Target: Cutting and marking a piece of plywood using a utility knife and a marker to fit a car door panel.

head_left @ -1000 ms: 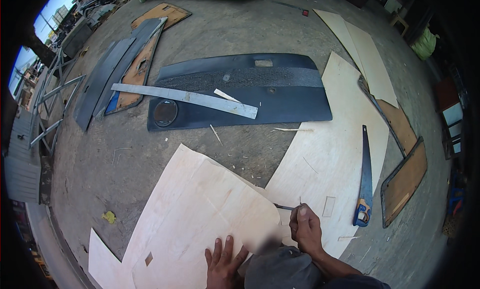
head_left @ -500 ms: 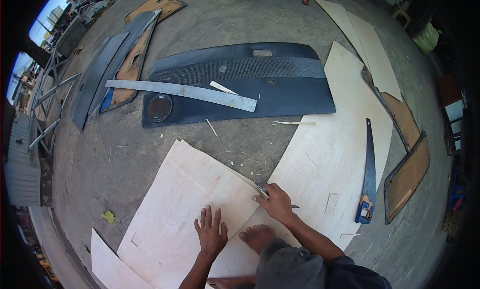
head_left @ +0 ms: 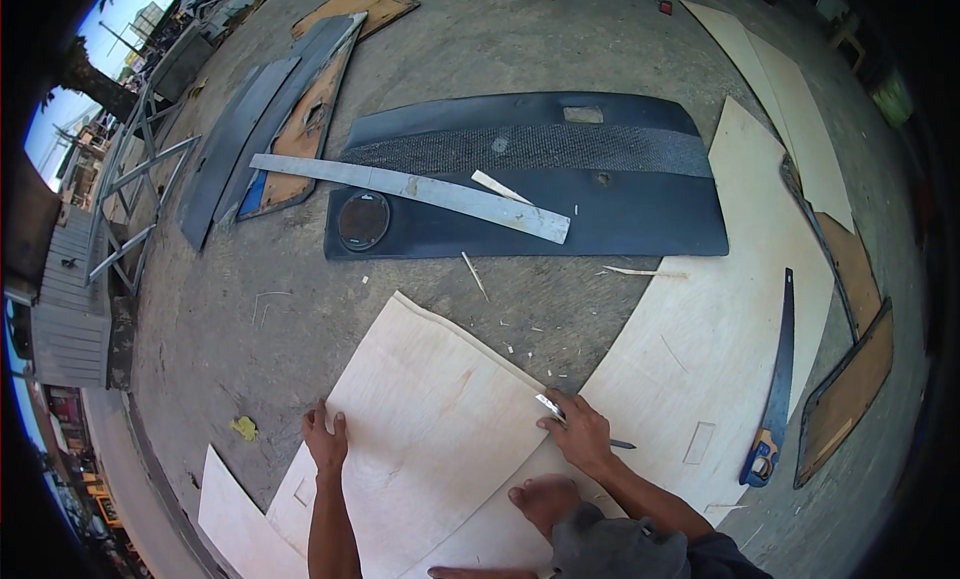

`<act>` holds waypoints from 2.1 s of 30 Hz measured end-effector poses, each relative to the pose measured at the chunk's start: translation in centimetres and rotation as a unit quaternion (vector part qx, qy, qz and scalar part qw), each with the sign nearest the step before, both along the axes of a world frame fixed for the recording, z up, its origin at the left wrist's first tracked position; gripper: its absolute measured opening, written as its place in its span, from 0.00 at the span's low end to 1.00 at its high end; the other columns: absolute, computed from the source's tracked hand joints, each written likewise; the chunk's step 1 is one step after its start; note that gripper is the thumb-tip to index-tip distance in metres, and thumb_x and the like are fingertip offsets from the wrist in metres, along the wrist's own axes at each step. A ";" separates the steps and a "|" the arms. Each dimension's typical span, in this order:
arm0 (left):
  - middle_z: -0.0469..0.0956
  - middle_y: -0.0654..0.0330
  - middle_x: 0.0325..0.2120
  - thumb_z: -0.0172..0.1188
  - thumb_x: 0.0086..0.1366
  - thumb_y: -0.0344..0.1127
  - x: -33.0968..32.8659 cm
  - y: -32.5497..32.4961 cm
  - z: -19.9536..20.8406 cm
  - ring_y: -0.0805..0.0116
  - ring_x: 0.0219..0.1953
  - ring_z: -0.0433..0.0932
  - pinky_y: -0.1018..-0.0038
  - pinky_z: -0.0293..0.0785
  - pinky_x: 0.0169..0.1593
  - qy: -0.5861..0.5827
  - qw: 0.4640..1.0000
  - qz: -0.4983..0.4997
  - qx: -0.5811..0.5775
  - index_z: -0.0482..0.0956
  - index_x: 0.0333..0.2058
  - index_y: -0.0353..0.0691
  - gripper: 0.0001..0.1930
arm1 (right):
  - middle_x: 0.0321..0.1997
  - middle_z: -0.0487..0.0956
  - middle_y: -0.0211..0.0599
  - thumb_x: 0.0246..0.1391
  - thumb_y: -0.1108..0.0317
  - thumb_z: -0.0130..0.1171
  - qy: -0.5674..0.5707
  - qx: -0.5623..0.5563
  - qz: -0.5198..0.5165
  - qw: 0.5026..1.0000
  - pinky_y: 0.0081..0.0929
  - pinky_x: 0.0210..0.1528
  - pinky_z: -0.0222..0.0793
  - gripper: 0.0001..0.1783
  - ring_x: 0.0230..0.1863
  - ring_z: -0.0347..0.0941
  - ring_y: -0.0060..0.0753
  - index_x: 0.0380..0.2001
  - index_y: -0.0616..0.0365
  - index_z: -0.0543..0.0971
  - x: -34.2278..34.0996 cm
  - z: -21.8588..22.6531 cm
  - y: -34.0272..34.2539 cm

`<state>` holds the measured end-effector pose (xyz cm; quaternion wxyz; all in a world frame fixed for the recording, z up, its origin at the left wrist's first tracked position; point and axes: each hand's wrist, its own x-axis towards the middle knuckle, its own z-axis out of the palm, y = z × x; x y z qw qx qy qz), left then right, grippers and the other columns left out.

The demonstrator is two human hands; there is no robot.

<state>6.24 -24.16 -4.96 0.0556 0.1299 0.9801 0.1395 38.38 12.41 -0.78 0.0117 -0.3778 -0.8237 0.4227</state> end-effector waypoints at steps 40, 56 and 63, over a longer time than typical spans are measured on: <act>0.74 0.57 0.37 0.71 0.60 0.42 -3.2 9.7 0.6 0.60 0.44 0.75 0.65 0.72 0.54 -0.052 0.991 0.033 0.122 0.88 0.50 0.44 0.19 | 0.31 0.79 0.44 0.51 0.67 0.73 0.060 -0.067 -0.134 0.987 0.39 0.34 0.73 0.19 0.31 0.78 0.46 0.47 0.59 0.84 -0.2 -2.2 0.0; 0.77 0.58 0.34 0.71 0.61 0.42 -4.1 12.3 1.6 0.64 0.40 0.76 0.70 0.73 0.48 -0.082 0.987 0.061 0.125 0.89 0.47 0.43 0.17 | 0.25 0.75 0.43 0.50 0.67 0.73 0.047 -0.096 -0.177 0.978 0.41 0.30 0.67 0.12 0.25 0.72 0.44 0.35 0.62 0.83 -0.8 -1.7 0.1; 0.81 0.59 0.31 0.70 0.62 0.42 -3.5 14.7 2.1 0.66 0.36 0.80 0.70 0.75 0.47 -0.047 0.988 0.054 0.135 0.88 0.47 0.44 0.17 | 0.30 0.80 0.41 0.50 0.71 0.72 0.010 -0.098 -0.153 0.983 0.32 0.35 0.71 0.15 0.29 0.75 0.33 0.42 0.62 0.85 -0.5 -1.3 0.3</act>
